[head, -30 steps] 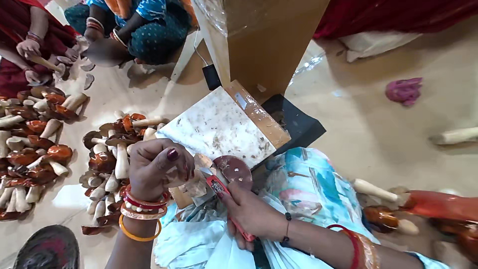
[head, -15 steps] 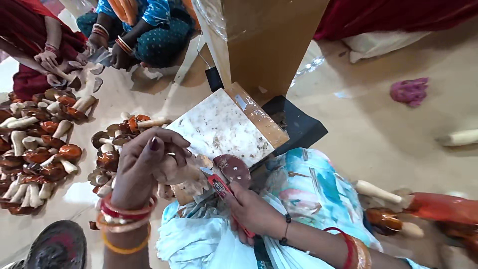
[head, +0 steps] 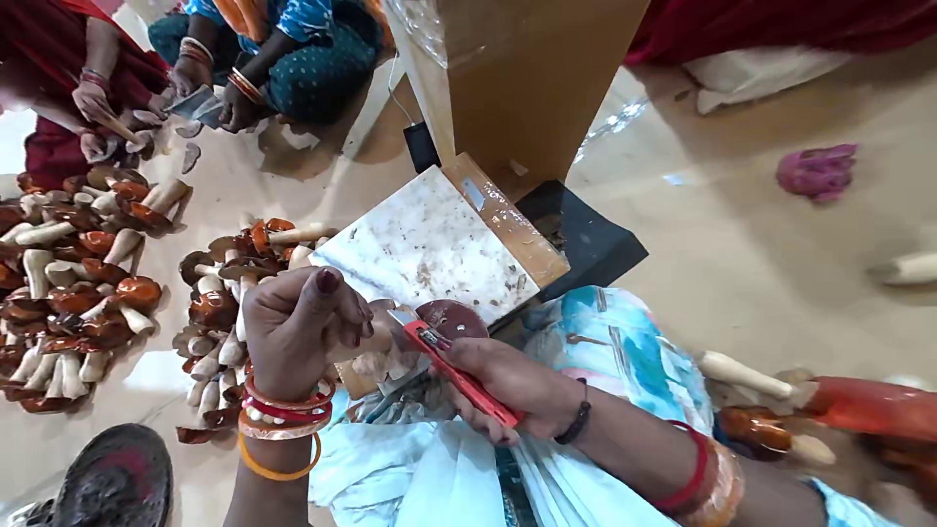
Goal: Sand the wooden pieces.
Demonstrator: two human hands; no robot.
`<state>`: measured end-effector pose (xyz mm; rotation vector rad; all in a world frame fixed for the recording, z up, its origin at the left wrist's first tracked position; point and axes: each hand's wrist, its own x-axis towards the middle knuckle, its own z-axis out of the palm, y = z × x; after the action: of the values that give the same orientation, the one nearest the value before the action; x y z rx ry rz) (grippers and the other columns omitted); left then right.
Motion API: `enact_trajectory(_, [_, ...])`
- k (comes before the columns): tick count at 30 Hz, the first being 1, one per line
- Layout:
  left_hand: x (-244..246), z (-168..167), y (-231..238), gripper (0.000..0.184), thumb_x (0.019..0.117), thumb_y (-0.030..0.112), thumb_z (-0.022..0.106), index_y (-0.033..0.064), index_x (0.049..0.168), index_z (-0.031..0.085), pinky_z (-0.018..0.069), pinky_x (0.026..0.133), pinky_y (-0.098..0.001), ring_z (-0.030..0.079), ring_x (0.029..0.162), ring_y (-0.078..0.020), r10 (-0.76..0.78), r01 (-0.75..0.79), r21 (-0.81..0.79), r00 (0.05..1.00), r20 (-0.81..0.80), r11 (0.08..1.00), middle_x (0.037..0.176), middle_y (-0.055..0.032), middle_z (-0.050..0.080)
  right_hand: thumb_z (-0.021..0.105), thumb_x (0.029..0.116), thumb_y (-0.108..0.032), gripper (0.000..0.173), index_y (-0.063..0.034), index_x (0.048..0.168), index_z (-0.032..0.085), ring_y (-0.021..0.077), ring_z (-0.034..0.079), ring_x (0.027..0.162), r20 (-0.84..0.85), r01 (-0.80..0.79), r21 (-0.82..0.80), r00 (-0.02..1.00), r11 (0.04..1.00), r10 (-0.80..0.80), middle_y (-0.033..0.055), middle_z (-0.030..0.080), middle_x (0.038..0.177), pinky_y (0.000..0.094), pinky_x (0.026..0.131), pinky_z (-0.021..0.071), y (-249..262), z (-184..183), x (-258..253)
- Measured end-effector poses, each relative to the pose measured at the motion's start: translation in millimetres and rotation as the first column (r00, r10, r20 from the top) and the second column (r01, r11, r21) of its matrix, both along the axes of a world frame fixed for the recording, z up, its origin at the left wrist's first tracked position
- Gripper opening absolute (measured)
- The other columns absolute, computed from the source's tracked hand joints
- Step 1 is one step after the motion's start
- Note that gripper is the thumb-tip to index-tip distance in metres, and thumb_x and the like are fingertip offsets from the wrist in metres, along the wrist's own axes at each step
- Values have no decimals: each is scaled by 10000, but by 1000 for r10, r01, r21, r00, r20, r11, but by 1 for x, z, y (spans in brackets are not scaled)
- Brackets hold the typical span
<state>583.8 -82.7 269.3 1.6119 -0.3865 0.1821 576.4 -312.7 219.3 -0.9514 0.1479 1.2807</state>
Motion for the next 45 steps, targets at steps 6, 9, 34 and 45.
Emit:
enact_trajectory(6, [-2,-2,-4,348,1068,377,516,197,803,651,511,516,-187,539,495,-20,43,-43,-17,999,16,999,606,103,584,334,1118,-420,327,-107,1168,409,145,611,462,243,-140,-412,936,901,256,65,595,691,278,443,545,10,10,-19])
enact_trajectory(9, [-2,-2,-4,347,1066,362,527,179,803,660,534,530,-215,559,495,-45,44,-44,-31,999,20,999,605,81,594,309,1125,-406,323,-107,1209,399,142,607,462,239,-171,-412,928,895,287,65,585,693,285,456,548,22,11,-20])
enact_trajectory(34, [-4,-4,-4,346,1071,324,525,176,784,650,528,537,-205,558,500,-42,78,-77,-54,997,13,996,601,82,588,277,1139,-370,336,-91,1180,460,103,556,409,152,-39,-112,987,993,56,53,592,634,226,379,485,3,7,-6])
enact_trajectory(45, [7,-17,-20,357,1111,210,384,175,892,663,588,639,-238,652,637,-27,476,-508,7,812,338,861,738,123,677,253,1140,-372,369,-87,1181,484,90,538,403,147,108,-79,984,991,-96,40,604,614,221,366,461,8,5,-5])
